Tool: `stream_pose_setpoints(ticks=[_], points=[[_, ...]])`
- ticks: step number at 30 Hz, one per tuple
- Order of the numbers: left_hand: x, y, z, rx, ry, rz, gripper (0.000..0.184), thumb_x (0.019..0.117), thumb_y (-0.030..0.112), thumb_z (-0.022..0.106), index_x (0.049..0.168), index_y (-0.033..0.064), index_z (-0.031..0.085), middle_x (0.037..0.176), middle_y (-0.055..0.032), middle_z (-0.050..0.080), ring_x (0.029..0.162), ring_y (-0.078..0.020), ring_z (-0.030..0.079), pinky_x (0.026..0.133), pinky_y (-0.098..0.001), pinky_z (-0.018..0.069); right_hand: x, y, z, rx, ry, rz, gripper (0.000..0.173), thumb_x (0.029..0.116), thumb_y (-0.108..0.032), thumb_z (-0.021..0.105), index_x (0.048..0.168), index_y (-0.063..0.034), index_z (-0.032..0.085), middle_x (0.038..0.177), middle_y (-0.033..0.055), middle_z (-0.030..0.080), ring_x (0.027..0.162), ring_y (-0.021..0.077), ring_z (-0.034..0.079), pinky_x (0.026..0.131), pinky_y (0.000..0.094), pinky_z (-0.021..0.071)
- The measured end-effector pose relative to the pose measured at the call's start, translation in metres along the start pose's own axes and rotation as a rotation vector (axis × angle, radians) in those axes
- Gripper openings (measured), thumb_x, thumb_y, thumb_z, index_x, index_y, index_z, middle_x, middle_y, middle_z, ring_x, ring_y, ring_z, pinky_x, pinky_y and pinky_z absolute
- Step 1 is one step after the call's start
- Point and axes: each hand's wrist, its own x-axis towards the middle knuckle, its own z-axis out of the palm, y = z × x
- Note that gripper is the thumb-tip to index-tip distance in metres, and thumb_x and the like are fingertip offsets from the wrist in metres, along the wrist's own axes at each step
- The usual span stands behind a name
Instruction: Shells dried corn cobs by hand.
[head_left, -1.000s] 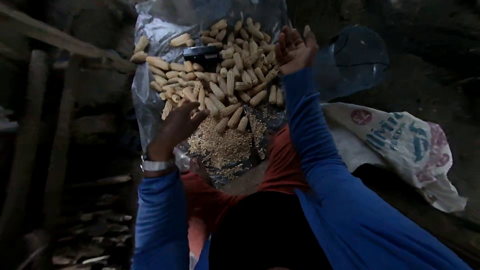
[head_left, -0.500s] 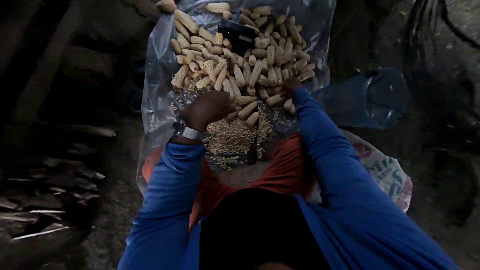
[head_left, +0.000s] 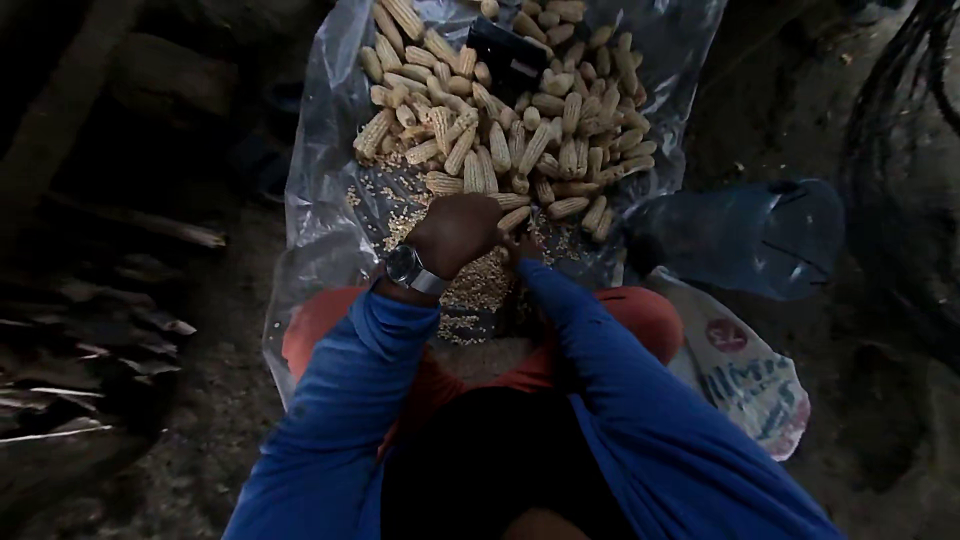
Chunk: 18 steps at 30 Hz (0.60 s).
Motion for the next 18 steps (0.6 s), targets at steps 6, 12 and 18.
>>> stream_pose_setpoints(ticks=[6,12,18], points=[[0.007,-0.006,-0.006,-0.017,0.117,-0.008,0.044,0.1049,0.042,0.056,0.116,-0.0003,0.064,0.107,-0.0241,0.067,0.103,-0.0445,0.067,0.083,-0.0643,0.0517,0.008,-0.011,-0.018,0.146,-0.173,0.048,0.068,0.0923,-0.020,0.074,0.151,-0.0033,0.044,0.145,0.0302,0.051,0.132,0.0487,0.051,0.105,0.0661,0.0439],[0.014,-0.017,-0.015,-0.195,0.341,-0.037,0.047,0.1056,0.042,0.054,0.118,-0.0027,0.066,0.112,-0.0277,0.067,0.109,-0.0479,0.064,0.089,-0.0687,0.0487,-0.004,-0.038,-0.140,0.559,-0.077,-0.088,0.066,0.0911,-0.031,0.078,0.140,0.0050,0.053,0.134,0.0289,0.059,0.125,0.0412,0.058,0.108,0.0586,0.0445],[0.010,-0.011,-0.020,-0.631,0.485,0.110,0.040,0.1122,0.020,0.036,0.132,-0.0074,0.058,0.126,-0.0293,0.062,0.120,-0.0429,0.061,0.104,-0.0604,0.0447,-0.090,-0.044,-0.237,1.285,-0.170,-0.286,0.061,0.1087,-0.055,0.024,0.120,-0.0059,0.058,0.080,0.0084,0.067,0.053,0.0151,0.059,0.045,0.0305,0.0516]])
